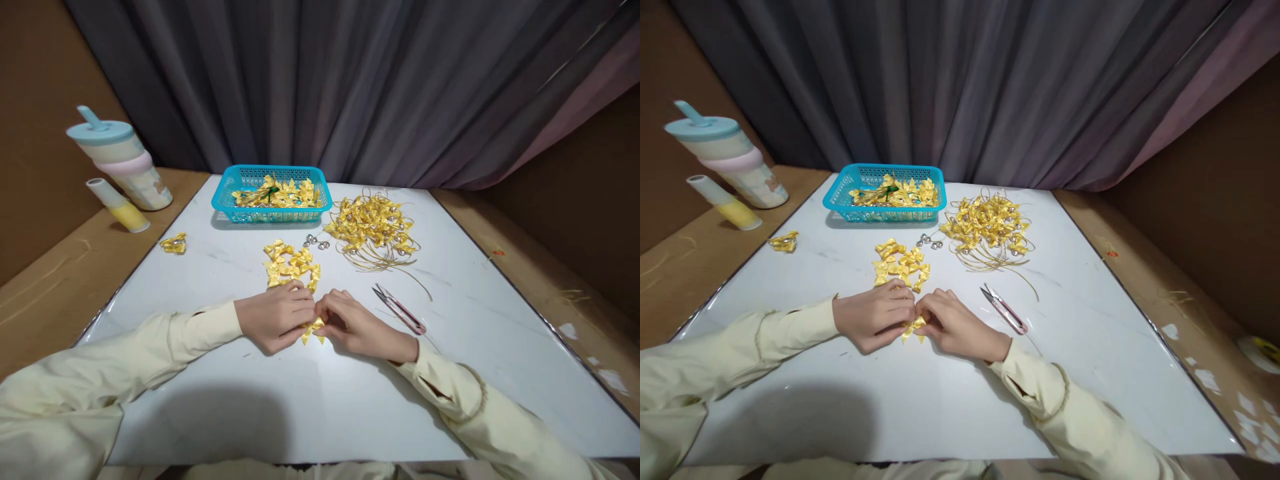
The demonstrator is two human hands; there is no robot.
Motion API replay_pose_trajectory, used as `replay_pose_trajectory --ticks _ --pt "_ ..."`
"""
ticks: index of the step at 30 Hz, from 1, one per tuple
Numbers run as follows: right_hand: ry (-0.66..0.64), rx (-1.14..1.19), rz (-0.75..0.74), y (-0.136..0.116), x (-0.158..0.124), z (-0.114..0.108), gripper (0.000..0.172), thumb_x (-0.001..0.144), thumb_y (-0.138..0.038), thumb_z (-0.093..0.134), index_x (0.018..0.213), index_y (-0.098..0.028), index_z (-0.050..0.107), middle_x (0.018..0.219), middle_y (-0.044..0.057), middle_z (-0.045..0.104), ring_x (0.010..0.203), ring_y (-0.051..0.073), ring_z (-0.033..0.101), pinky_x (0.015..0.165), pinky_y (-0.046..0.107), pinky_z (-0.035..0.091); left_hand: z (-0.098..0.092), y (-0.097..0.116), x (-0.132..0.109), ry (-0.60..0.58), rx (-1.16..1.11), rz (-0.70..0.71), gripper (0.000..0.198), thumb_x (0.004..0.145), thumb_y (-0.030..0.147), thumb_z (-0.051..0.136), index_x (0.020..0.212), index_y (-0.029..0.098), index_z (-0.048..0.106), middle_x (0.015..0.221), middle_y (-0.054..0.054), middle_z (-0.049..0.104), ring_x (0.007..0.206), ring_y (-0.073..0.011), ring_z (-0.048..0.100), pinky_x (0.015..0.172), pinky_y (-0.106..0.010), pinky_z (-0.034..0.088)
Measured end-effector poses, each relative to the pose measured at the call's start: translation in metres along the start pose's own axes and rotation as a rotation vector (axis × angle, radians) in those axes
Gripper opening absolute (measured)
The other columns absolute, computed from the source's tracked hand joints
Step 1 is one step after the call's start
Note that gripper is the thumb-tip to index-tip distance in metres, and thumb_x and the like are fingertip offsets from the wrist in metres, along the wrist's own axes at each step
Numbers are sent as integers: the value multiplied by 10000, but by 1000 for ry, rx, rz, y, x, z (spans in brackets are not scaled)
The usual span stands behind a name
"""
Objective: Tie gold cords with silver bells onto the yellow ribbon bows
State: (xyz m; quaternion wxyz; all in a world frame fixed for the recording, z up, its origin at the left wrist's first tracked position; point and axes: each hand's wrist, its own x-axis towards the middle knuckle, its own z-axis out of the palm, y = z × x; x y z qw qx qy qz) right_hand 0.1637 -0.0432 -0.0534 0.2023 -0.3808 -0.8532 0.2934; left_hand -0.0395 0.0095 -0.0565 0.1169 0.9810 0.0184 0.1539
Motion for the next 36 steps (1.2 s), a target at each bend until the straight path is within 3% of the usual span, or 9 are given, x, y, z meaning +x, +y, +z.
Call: replay_pose_trajectory --ticks 11,19,30,36 --pt "-36 -40 6 1 0 1 212 854 -330 585 769 -184 458 756 20 524 791 173 455 740 311 347 2 -2 0 5 15 13 122 885 157 387 853 164 504 795 -88 610 801 -216 486 782 -359 346" --pt "-20 40 -45 2 0 0 192 863 -230 569 712 -175 464 700 -2 525 751 149 478 741 297 315 2 -3 0 -10 -1 14 145 914 264 415 890 160 513 819 -84 609 808 -215 488 781 -357 334" --pt "-105 6 35 -4 1 -7 162 820 -202 597 720 -171 473 702 -11 521 698 129 478 735 268 329 6 -4 -1 -76 47 33 133 911 167 371 898 152 503 849 -103 602 802 -213 487 766 -352 363" --pt "-46 138 -15 2 1 -4 147 834 -184 543 695 -168 497 644 -16 516 630 114 451 674 239 351 5 -4 1 -53 19 8 184 936 292 399 949 146 511 848 -87 603 809 -210 486 775 -345 365"
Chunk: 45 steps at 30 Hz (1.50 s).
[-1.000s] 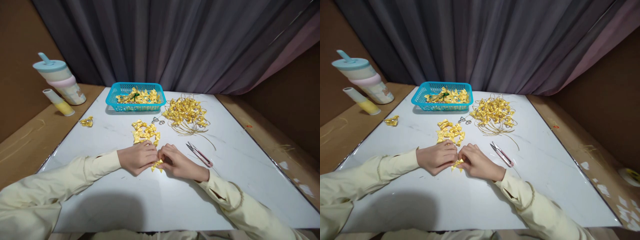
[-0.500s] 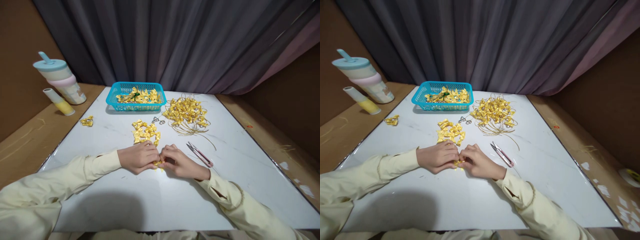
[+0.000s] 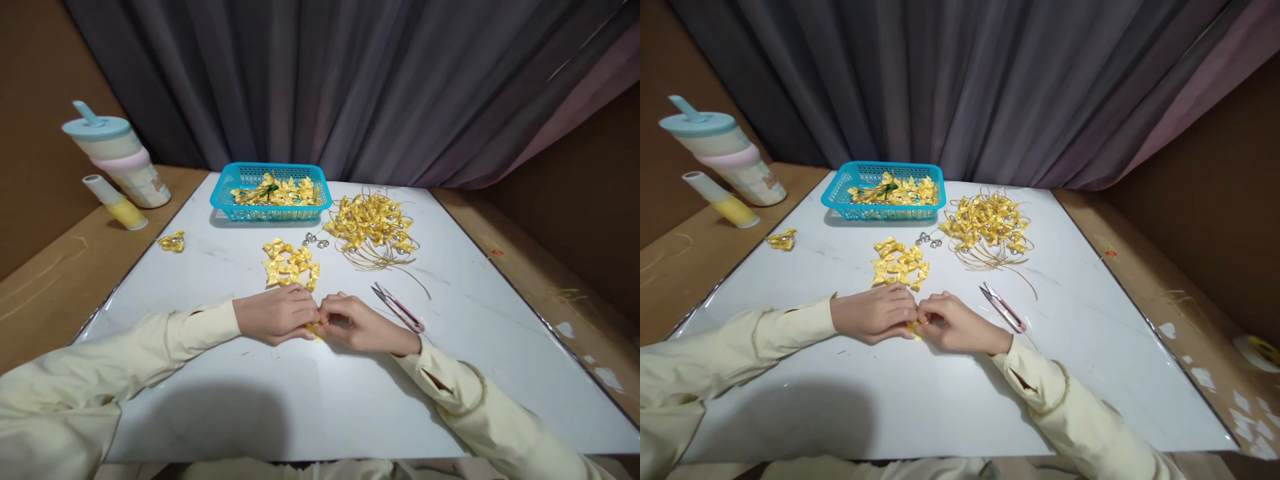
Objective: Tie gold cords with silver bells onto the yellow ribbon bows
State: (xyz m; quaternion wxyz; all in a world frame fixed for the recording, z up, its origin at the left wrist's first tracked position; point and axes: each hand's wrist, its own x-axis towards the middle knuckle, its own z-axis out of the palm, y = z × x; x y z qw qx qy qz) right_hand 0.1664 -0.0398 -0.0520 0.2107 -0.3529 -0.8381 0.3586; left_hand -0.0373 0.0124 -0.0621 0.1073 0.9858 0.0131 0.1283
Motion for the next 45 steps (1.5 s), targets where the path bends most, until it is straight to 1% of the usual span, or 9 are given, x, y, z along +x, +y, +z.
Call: replay_pose_trajectory --ticks 7,11,17,23,26,31,37,42,45 --pt "-77 -98 -13 -3 1 -3 127 817 -164 564 697 -159 526 663 -1 523 680 128 475 707 254 351 0 0 -1 -29 8 0 210 949 227 343 887 148 527 853 -87 605 795 -197 481 782 -339 364" --pt "-105 -129 -14 -6 0 -5 144 842 -156 507 698 -154 499 668 5 512 631 117 443 631 235 341 -2 2 1 -44 54 -34 229 945 260 351 875 147 538 861 -91 602 798 -203 475 780 -347 359" --pt "-60 127 88 0 -2 -7 181 848 -214 530 683 -150 491 566 -50 427 511 69 338 502 193 277 -5 3 0 -22 -32 -38 188 933 232 374 857 161 531 836 -80 602 829 -208 461 787 -347 358" --pt "-81 546 222 7 -2 -7 288 799 -361 623 667 -145 485 565 -41 477 498 63 386 475 188 298 -8 2 -1 62 -390 -95 191 946 224 363 822 171 498 779 -64 579 835 -187 457 804 -309 385" --pt "-52 675 275 7 -1 -7 320 768 -403 658 679 -144 492 543 -47 475 461 58 395 452 191 300 -8 0 0 88 -445 -186 226 959 268 328 823 168 478 802 -70 556 795 -176 458 775 -308 391" --pt "25 703 307 5 1 -9 326 759 -412 673 683 -131 526 537 -33 516 452 56 420 463 196 329 -7 0 1 69 -421 -224 225 962 276 306 878 165 483 853 -81 559 824 -181 466 801 -323 382" --pt "-45 736 385 5 1 -9 375 720 -456 693 646 -132 521 507 -11 572 377 48 400 387 185 296 -8 0 -2 72 -424 -176 234 948 239 325 816 161 502 826 -90 589 816 -187 473 796 -332 391" --pt "-35 831 412 1 1 -10 367 702 -443 714 643 -128 535 536 15 615 450 97 542 467 224 427 -9 0 -2 114 -471 -150 249 941 248 343 803 157 530 801 -101 604 799 -186 485 779 -329 417" --pt "-37 860 405 -2 1 -10 344 716 -410 714 637 -127 535 524 18 617 469 106 563 492 234 437 -9 0 -2 123 -510 -151 253 936 269 362 788 161 537 791 -96 612 794 -184 490 785 -330 423"
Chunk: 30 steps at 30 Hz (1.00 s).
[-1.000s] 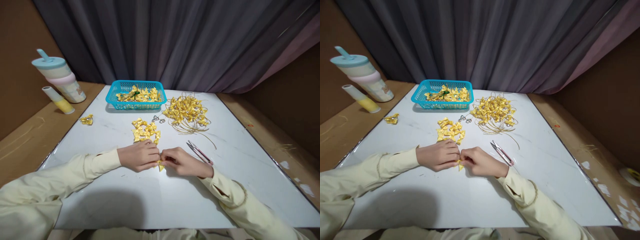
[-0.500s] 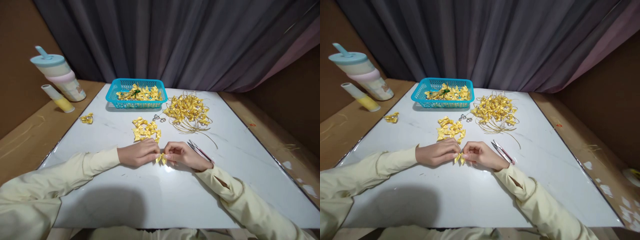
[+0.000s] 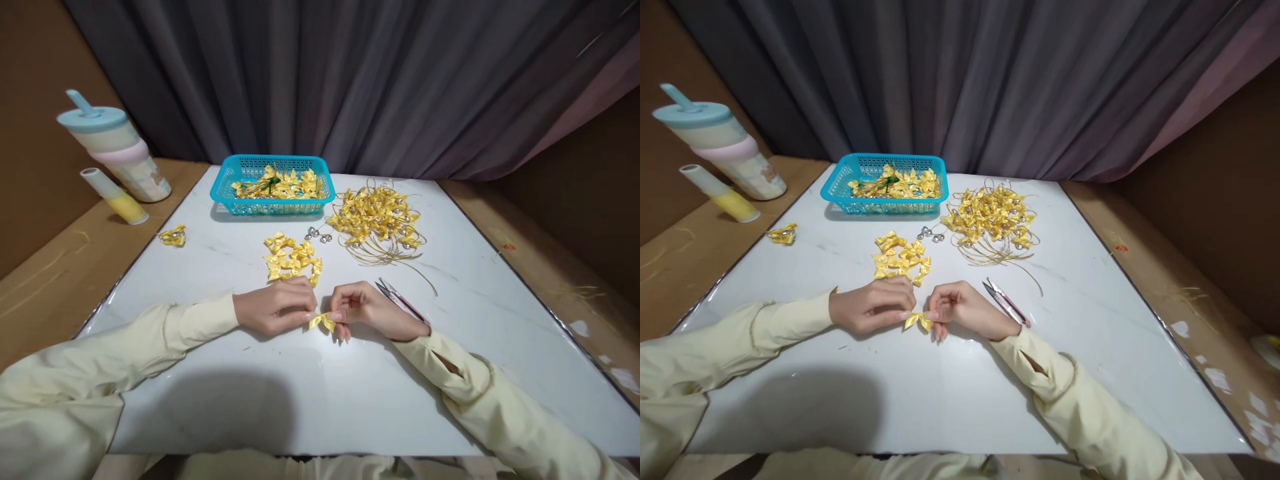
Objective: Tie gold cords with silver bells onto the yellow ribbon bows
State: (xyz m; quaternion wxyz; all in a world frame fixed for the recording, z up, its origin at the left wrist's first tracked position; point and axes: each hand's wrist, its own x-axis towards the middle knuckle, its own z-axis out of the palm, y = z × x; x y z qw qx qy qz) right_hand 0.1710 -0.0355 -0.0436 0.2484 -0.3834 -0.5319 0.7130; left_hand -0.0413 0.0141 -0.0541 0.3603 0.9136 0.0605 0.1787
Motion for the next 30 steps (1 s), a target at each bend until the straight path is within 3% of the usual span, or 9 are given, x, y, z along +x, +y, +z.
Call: replay_pose_trajectory --ticks 7,12,23,27,30 --pt "15 -46 -23 1 0 -1 314 730 -398 705 690 -121 565 541 -3 611 467 96 563 469 216 447 -1 -2 2 37 15 -71 248 916 288 418 743 161 542 760 -74 598 810 -176 475 785 -313 415" --pt "10 -59 37 0 1 -4 349 692 -432 721 667 -108 595 578 47 662 480 115 589 485 235 482 -1 1 2 23 29 -17 168 873 225 469 740 169 556 765 -64 632 829 -178 481 841 -332 396" --pt "-5 -75 62 1 0 -1 309 704 -390 725 665 -111 599 570 41 655 516 113 597 526 228 471 1 2 1 9 -15 -19 233 862 239 441 661 178 540 685 -62 616 763 -176 473 789 -331 426" --pt "6 -77 18 2 1 -1 322 730 -416 700 710 -120 576 574 22 635 517 111 594 511 228 468 -4 3 4 72 -2 -96 291 890 265 436 660 165 585 672 -58 612 790 -178 488 767 -317 430" --pt "26 -72 10 3 3 0 335 751 -432 677 721 -127 541 572 6 612 509 103 591 503 223 478 -25 8 9 237 49 -273 295 903 324 452 753 154 642 786 -62 623 827 -172 527 779 -308 433"
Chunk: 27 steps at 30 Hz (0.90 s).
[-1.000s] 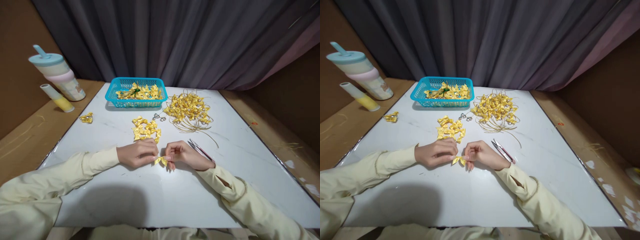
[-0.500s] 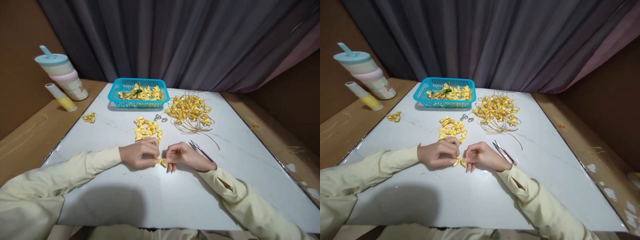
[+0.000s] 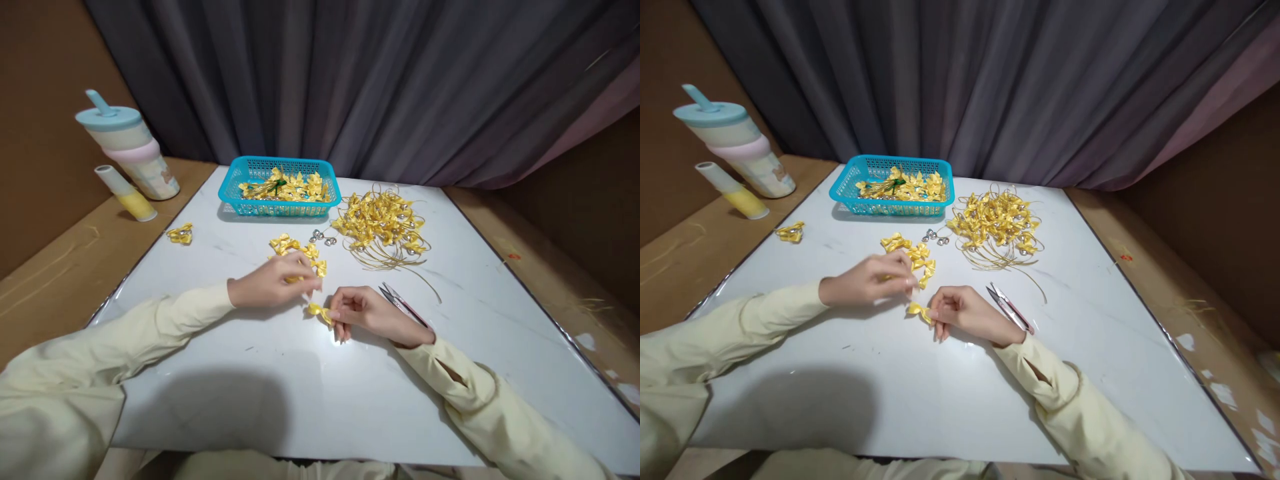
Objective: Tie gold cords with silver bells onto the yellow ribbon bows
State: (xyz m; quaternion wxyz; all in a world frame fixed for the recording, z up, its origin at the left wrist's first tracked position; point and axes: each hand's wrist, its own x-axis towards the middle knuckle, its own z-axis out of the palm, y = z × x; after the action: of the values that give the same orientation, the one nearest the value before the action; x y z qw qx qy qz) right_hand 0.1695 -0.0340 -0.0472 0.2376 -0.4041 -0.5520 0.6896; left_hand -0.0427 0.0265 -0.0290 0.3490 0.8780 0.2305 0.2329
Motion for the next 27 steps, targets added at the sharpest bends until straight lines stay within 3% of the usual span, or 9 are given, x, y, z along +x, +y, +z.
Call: replay_pose_trajectory --ticks 2,4,8,10,13,17,20,25,27 --pt "6 5 -2 1 2 0 329 765 -430 663 753 -133 521 579 -6 600 493 99 587 470 213 478 -20 3 4 103 81 -122 296 918 349 424 841 158 637 811 -46 632 818 -165 549 774 -300 429" --pt "30 27 -15 2 3 1 319 777 -418 653 853 -146 503 597 -23 594 474 99 583 426 205 473 -40 2 6 129 274 -214 251 904 348 449 965 160 603 835 -39 629 783 -168 556 724 -291 415" --pt "95 40 -34 4 5 1 362 789 -388 645 1011 -180 448 614 -47 583 454 99 575 380 193 470 -63 -5 -1 -140 604 -171 196 882 238 426 883 164 608 789 -46 602 788 -194 531 704 -292 380" --pt "116 29 -41 5 5 0 349 791 -380 641 1005 -177 454 622 -41 584 457 98 573 376 188 471 -63 -8 -5 -244 633 -130 204 862 168 402 836 169 604 785 -47 589 765 -183 526 696 -282 376" --pt "144 6 -46 5 4 -1 319 805 -386 616 989 -167 473 627 -30 591 411 81 537 343 170 435 -57 -10 -6 -300 663 -94 221 840 104 373 830 170 584 797 -53 565 763 -179 512 688 -278 369" --pt "161 -65 -20 4 2 -3 284 833 -387 574 981 -158 498 624 -24 605 318 33 424 283 135 298 -44 -19 -3 -253 682 -139 182 878 248 420 829 153 567 814 -65 527 811 -207 478 705 -297 373" --pt "163 -79 -18 2 1 -2 279 825 -386 582 963 -156 503 617 -24 604 321 32 415 290 136 286 -34 -28 -1 -202 643 -219 222 857 352 479 824 145 553 837 -63 520 843 -222 468 721 -307 379" --pt "206 -80 -34 5 2 -1 273 836 -406 557 954 -166 505 615 -24 588 342 50 417 317 165 330 -30 -31 1 -223 545 -254 173 830 273 466 727 149 530 796 -56 549 857 -221 471 734 -308 374" --pt "287 -164 -107 7 2 -1 250 857 -398 526 955 -168 516 621 -16 592 368 56 413 350 180 332 -34 -27 3 -199 509 -266 154 807 246 467 720 147 546 771 -53 562 831 -211 485 714 -296 375"
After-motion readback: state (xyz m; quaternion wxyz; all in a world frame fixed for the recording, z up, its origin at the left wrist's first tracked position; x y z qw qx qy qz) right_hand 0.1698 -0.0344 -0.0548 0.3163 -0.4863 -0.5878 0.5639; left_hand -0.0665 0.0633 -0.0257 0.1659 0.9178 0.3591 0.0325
